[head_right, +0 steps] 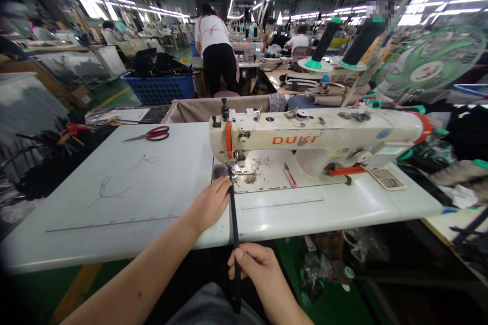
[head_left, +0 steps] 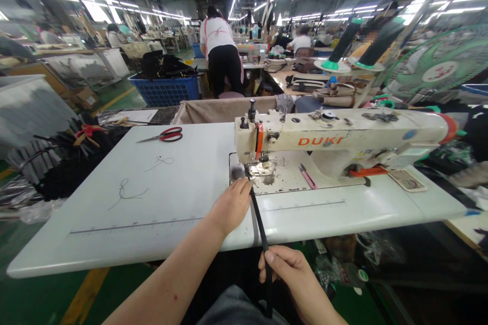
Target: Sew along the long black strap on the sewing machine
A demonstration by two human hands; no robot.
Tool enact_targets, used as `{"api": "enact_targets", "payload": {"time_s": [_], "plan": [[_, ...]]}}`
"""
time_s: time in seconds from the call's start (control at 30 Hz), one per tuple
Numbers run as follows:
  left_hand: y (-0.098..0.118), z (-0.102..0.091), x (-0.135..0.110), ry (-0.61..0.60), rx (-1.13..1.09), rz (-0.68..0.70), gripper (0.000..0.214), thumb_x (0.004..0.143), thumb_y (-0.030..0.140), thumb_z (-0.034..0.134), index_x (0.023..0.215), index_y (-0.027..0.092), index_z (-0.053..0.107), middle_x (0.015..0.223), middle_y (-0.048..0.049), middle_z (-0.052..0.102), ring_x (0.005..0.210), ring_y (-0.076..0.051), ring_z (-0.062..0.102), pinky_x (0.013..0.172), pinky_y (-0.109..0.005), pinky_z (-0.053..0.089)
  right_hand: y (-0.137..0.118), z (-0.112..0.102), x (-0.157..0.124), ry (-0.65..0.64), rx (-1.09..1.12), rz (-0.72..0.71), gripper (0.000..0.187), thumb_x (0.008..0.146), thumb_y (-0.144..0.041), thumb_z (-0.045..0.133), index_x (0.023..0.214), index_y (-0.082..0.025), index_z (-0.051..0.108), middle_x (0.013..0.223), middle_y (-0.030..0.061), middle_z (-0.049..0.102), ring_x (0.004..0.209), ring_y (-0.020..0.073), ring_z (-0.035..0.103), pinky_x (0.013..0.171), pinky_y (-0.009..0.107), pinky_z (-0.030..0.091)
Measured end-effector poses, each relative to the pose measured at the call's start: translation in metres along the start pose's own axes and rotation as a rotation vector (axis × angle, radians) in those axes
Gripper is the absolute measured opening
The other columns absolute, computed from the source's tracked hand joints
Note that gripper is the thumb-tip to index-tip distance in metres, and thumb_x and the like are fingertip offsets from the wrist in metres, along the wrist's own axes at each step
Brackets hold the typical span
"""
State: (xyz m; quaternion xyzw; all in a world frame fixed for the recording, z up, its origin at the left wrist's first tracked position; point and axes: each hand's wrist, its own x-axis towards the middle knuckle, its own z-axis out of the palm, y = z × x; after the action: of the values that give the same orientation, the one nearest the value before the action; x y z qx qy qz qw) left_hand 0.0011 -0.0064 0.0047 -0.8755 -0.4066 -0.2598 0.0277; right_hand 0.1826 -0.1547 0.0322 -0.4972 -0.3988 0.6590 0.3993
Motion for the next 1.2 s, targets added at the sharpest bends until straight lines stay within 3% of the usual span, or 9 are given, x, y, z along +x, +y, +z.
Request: {"api": "enact_targets", "payload": {"time_s": [0.4, 0.63, 0.8, 0.93, 1.0, 1.2], "plan": [[-0.002, 0.002, -0.003, 0.004, 0.049, 0.030, 0.024, 0.102, 0.013, 0.048, 0.123, 0.015, 0.059, 0.130, -0.0151, 0.068, 0.123, -0.026, 0.067, 0.109, -0.042, 0.057, -0.002, -0.003, -0.001, -0.082, 0.022, -0.011, 0.038, 0.084, -0.055, 0.081, 0.080, -0.017, 0.079, 0.068, 0.0027, 0.071, 0.067, 0.0168, 0.058, 0.071, 0.029, 0.043], [-0.003, 0.002, -0.004, -0.033, 0.050, 0.046, 0.027, 0.102, 0.010, 0.046, 0.125, 0.016, 0.058, 0.130, -0.0141, 0.067, 0.126, -0.026, 0.065, 0.110, -0.042, 0.055, -0.011, -0.005, 0.002, -0.196, -0.167, -0.193, 0.031, 0.085, -0.048, 0.080, 0.078, -0.019, 0.074, 0.086, 0.0037, 0.068, 0.084, 0.0207, 0.060, 0.079, 0.030, 0.045], [-0.002, 0.002, -0.004, -0.025, 0.044, 0.043, 0.027, 0.102, 0.009, 0.045, 0.124, 0.015, 0.058, 0.129, -0.0138, 0.067, 0.127, -0.026, 0.065, 0.110, -0.041, 0.055, -0.011, -0.002, 0.008, -0.076, -0.299, -0.192, 0.026, 0.088, -0.044, 0.075, 0.079, -0.020, 0.075, 0.081, 0.0030, 0.067, 0.078, 0.0205, 0.060, 0.077, 0.032, 0.048], [-0.002, 0.002, -0.004, -0.012, 0.042, 0.039, 0.024, 0.103, 0.012, 0.046, 0.123, 0.016, 0.059, 0.128, -0.0135, 0.068, 0.125, -0.025, 0.066, 0.109, -0.041, 0.056, -0.006, 0.000, 0.012, -0.020, -0.198, -0.141, 0.033, 0.090, -0.051, 0.072, 0.098, -0.019, 0.079, 0.088, 0.0068, 0.078, 0.082, 0.0224, 0.065, 0.081, 0.034, 0.051], [-0.003, 0.002, -0.004, -0.014, 0.056, 0.053, 0.023, 0.103, 0.013, 0.047, 0.122, 0.016, 0.060, 0.128, -0.0138, 0.068, 0.125, -0.025, 0.066, 0.110, -0.041, 0.056, -0.005, 0.000, 0.014, -0.021, -0.129, -0.110, 0.040, 0.092, -0.056, 0.069, 0.104, -0.018, 0.077, 0.081, 0.0065, 0.079, 0.073, 0.0202, 0.064, 0.074, 0.032, 0.050], [-0.003, 0.001, -0.003, -0.049, 0.077, 0.069, 0.026, 0.103, 0.013, 0.045, 0.123, 0.018, 0.061, 0.127, -0.0124, 0.069, 0.126, -0.025, 0.066, 0.113, -0.043, 0.054, -0.006, -0.001, 0.012, -0.016, -0.110, -0.097, 0.042, 0.090, -0.058, 0.074, 0.085, -0.017, 0.078, 0.072, 0.0043, 0.077, 0.066, 0.0163, 0.060, 0.067, 0.028, 0.046]]}}
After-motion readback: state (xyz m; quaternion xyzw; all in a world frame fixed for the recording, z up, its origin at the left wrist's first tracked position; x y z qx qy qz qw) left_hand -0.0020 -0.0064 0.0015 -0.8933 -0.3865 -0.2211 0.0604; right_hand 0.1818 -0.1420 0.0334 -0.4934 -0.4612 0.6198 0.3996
